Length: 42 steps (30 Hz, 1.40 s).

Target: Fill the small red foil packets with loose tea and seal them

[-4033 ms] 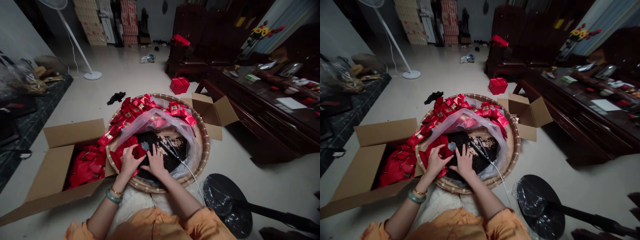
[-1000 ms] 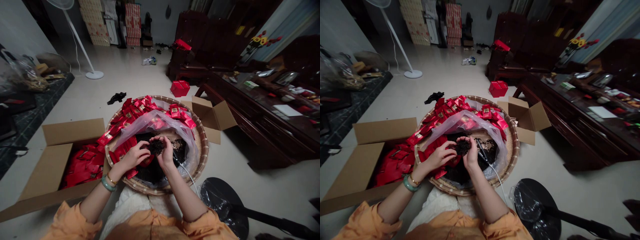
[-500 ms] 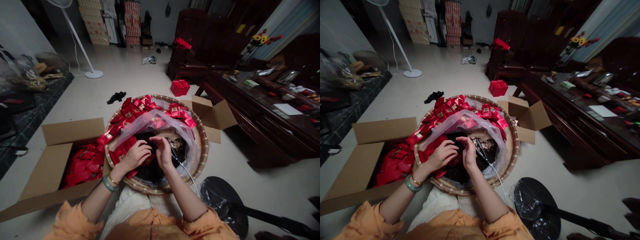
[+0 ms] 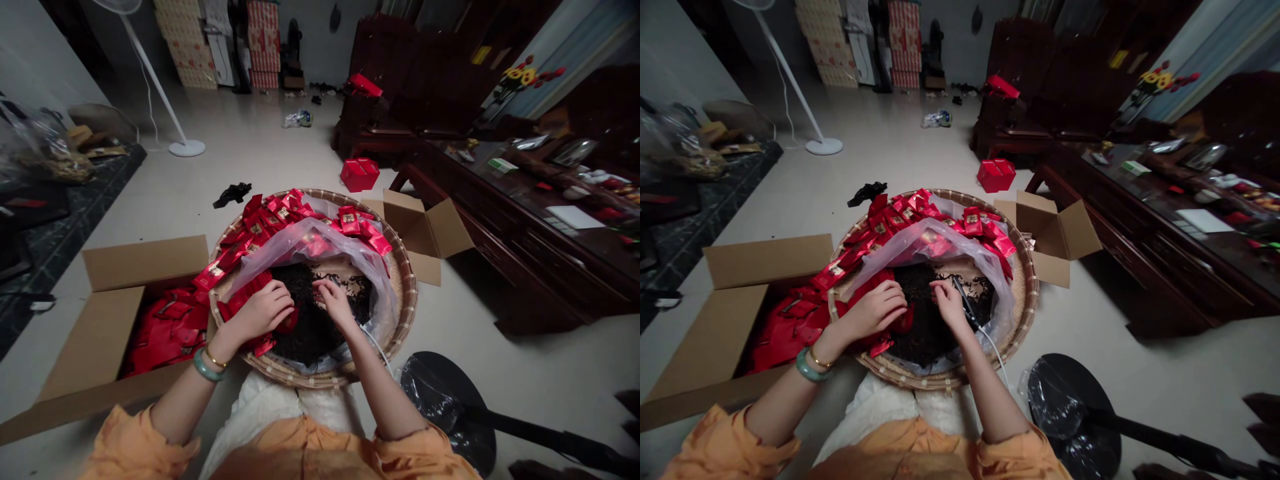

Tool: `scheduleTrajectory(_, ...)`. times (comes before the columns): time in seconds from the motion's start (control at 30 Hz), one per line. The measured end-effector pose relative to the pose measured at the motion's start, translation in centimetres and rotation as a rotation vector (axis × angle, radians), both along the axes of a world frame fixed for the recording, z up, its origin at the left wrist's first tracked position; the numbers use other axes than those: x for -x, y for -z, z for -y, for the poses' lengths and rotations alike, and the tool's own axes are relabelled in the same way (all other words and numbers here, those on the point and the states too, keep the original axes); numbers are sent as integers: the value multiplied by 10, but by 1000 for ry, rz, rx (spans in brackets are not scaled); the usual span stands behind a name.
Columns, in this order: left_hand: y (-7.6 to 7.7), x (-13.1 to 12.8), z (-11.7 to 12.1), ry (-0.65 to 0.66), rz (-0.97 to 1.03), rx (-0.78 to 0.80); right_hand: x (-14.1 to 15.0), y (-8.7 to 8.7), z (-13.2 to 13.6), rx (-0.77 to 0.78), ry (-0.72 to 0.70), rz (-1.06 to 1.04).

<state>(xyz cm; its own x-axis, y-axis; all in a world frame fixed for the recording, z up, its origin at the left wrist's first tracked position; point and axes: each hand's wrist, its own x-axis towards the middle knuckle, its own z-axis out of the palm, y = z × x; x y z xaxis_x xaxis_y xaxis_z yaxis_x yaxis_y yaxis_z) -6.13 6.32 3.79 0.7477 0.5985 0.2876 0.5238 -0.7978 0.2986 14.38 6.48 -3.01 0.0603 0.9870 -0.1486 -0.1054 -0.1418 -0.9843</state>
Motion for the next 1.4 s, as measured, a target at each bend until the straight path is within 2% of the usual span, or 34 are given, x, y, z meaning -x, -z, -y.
scheduleTrajectory(0.1,7,5,0,19,23,4,1,28,-3,-86,-46,285)
scheduleTrajectory(0.17,12,7,2,36,47,-12,7,36,-10,-178,-79,463)
scheduleTrajectory(0.23,15,8,3,41,61,-46,16,36,-23,-213,-152,652)
scheduleTrajectory(0.37,15,9,4,26,63,-127,29,24,-54,-136,-332,984)
scheduleTrajectory(0.47,14,10,4,19,80,-152,31,17,-65,-88,-395,1098)
scheduleTrajectory(0.57,17,12,4,15,87,-135,29,17,-62,-77,-352,1109)
scheduleTrajectory(0.7,17,12,3,-7,162,-122,23,20,-52,-140,-240,1035)
scheduleTrajectory(0.8,10,10,3,-16,249,-140,16,18,-46,-196,-151,859)
scheduleTrajectory(0.87,4,7,3,-15,294,-153,10,15,-43,-147,-123,689)
scheduleTrajectory(0.93,2,4,3,-16,322,-159,5,10,-39,-33,-126,500)
scheduleTrajectory(1.03,6,-2,4,-19,323,-148,-1,1,-32,106,-152,203)
scheduleTrajectory(1.13,13,-7,4,-21,286,-133,-5,-8,-27,180,-163,-35)
scheduleTrajectory(1.27,12,-9,2,-42,235,-154,-12,-24,-21,209,-172,-140)
scheduleTrajectory(1.4,6,-10,2,-69,210,-152,-18,-51,-13,157,-214,-166)
